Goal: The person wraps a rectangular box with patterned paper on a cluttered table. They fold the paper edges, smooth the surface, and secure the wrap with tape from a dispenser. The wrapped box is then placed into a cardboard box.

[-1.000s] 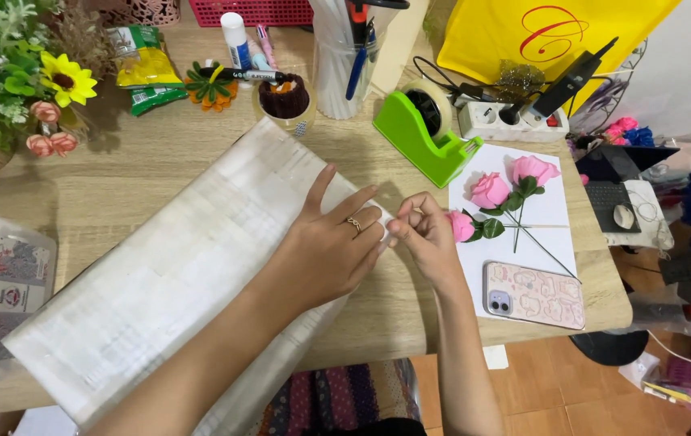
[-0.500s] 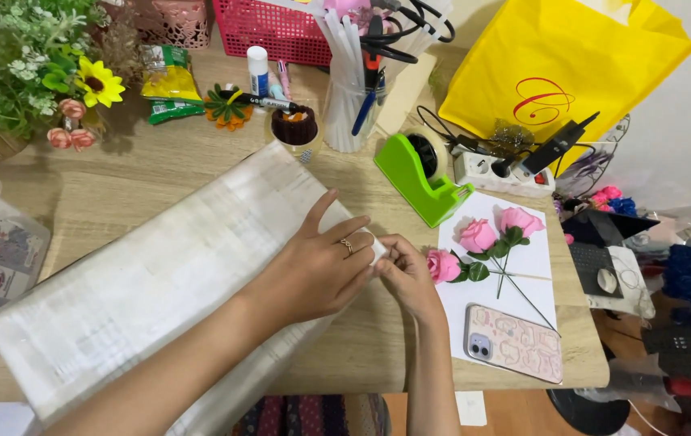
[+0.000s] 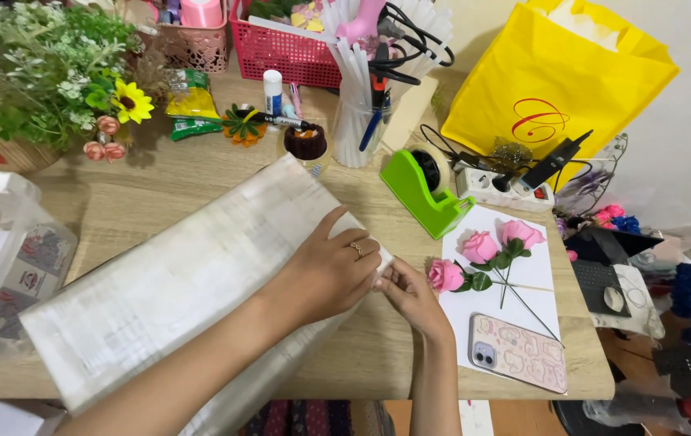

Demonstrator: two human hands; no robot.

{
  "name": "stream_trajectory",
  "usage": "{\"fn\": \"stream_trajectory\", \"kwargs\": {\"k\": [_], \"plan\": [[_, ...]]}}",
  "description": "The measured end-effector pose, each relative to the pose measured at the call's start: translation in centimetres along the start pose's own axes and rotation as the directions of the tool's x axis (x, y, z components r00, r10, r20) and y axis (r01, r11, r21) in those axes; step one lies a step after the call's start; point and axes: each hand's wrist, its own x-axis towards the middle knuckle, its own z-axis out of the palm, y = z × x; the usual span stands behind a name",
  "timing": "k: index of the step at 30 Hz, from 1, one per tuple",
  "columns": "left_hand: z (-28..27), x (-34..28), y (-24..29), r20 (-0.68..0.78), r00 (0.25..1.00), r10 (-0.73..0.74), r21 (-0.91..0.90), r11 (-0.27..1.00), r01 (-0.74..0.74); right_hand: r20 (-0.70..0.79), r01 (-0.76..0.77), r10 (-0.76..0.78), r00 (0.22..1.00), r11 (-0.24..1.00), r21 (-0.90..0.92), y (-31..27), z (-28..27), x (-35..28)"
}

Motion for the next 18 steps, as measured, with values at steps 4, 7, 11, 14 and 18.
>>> {"fn": "stream_trajectory", "kwargs": {"k": [4, 7, 11, 14, 18], "plan": [[-3.2, 0.6, 0.0, 0.156, 0.983, -0.097, -0.055, 0.993, 0.107, -0.104, -0.007, 0.008, 0.994, 1.000, 0.013, -2.5, 1.3, -0.5], [-9.2, 0.9, -0.3, 0.097, 0.984, -0.147, -0.125, 0.979, 0.159, -0.222, -0.021, 0.035, 0.974, 0.998, 0.067, -5.8, 2.5, -1.9], [-18.3, -1.9, -0.7, 0.055, 0.946, -0.318, -0.175, 0.930, 0.323, -0.432, 0.038, -0.017, 0.902, 0.999, 0.039, -4.7, 0.2, -3.1], [-21.2, -7.2, -1.9, 0.118, 0.835, -0.537, -0.084, 0.832, 0.548, -0.590, 0.093, -0.056, 0.806, 0.995, 0.033, -7.7, 0.9, -4.0], [-21.7, -15.4, -1.5, -0.033, 0.631, -0.775, -0.195, 0.625, 0.756, -0.622, 0.130, -0.133, 0.772, 0.990, -0.051, -8.3, 1.8, -4.9]]}}
